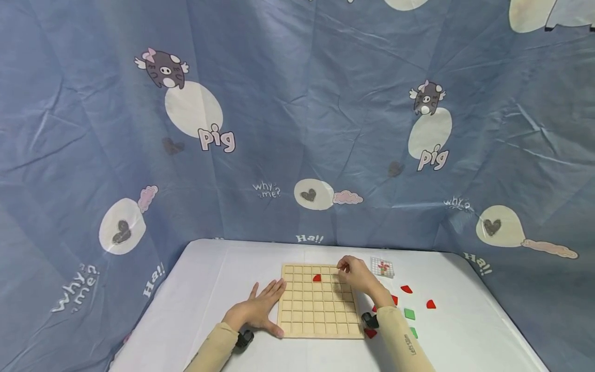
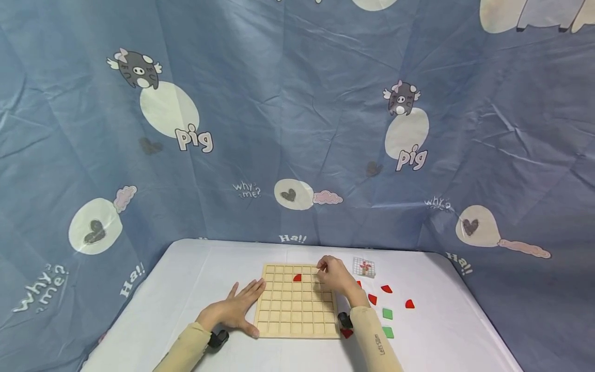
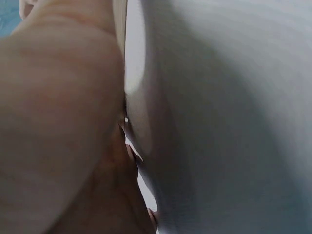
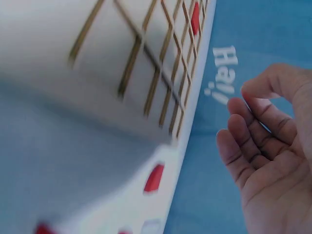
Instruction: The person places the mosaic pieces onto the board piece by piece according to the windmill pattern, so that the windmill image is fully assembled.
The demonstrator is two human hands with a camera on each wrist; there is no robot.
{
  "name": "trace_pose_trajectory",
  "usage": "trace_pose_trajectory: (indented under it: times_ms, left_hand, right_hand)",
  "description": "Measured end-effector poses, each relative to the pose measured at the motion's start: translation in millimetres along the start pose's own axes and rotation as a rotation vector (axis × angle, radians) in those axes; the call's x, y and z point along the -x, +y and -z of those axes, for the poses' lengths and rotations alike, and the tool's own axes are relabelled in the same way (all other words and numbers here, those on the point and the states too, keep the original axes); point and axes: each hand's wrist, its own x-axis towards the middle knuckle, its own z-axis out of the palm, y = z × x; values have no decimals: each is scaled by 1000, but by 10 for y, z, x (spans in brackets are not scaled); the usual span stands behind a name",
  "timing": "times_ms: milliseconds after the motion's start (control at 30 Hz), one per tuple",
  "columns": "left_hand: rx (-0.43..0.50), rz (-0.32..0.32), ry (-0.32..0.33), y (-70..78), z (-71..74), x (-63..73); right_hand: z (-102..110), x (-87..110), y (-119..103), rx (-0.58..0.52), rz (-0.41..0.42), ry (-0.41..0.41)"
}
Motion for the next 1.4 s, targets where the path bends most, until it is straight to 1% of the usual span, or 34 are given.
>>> trace_pose_trajectory:
  times_ms: [200,367,500,567,733,967,1200,1400]
  left_hand:
    - [2,2,3,7,12,-3]
    - [3,6,4,3,-2,-16]
    - [4,3,6,-7,-9,-22]
    - [0,2,8,-12,-12,-25]
    - [2,-2,7,-12,-13,-26]
    - [25,-14,4,-4,-1,-3]
    - [16,-22,-4,-16,1,1]
    - [9,-19,4,-13,1,3]
  right_hand:
    - [217,80,178,22,-22,41]
    - [351,129,310,9,-76,31]
    - [406,150,404,32,-98,30]
    - [410,152,449,49,-96,29]
    - [393,159,537,54,-100,14]
    - [338,158,609,62,-171,-13]
    - [266,129,651,143,-135,-16]
    - [207,100,652,151,-167,-39]
